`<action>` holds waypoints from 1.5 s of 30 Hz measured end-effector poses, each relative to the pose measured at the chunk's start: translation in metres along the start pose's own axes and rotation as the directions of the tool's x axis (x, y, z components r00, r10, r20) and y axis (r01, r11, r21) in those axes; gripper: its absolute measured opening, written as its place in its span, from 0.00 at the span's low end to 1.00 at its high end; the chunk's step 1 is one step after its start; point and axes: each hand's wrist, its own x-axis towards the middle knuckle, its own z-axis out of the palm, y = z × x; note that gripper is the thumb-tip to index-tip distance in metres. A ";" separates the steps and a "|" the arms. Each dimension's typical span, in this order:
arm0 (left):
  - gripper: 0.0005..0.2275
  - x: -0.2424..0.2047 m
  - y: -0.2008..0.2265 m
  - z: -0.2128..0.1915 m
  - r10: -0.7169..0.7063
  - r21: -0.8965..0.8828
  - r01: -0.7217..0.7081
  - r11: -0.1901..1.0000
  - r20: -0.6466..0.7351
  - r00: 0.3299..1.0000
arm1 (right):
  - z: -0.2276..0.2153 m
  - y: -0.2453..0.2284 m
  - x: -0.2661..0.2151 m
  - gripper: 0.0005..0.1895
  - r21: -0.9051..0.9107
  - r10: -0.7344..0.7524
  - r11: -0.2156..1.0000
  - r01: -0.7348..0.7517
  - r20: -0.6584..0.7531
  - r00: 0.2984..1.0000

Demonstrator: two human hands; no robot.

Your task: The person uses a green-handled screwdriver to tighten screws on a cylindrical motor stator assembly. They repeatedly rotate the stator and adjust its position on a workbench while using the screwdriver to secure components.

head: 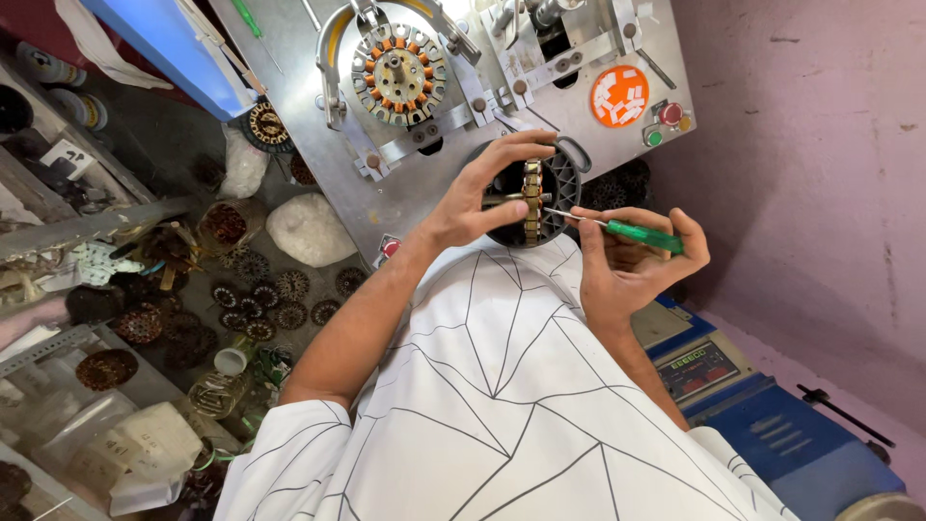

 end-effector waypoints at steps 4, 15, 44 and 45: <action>0.21 0.004 -0.010 -0.007 -0.040 -0.153 0.045 0.987 0.038 0.998 | 0.001 0.008 -0.001 0.36 -0.080 -0.136 0.986 0.146 0.118 0.984; 0.21 0.009 -0.025 -0.013 -0.077 -0.195 0.095 0.976 0.098 0.992 | 0.007 0.032 0.017 0.30 -0.049 -0.502 0.848 0.528 0.250 0.828; 0.16 0.017 -0.009 -0.014 -0.091 -0.103 0.096 0.990 0.050 0.995 | -0.004 0.005 0.090 0.29 -0.057 -0.044 0.994 0.098 0.604 0.796; 0.16 0.018 -0.008 -0.015 -0.098 -0.100 0.102 0.990 0.047 0.994 | 0.000 -0.001 0.085 0.28 -0.117 -0.117 0.965 0.233 0.606 0.787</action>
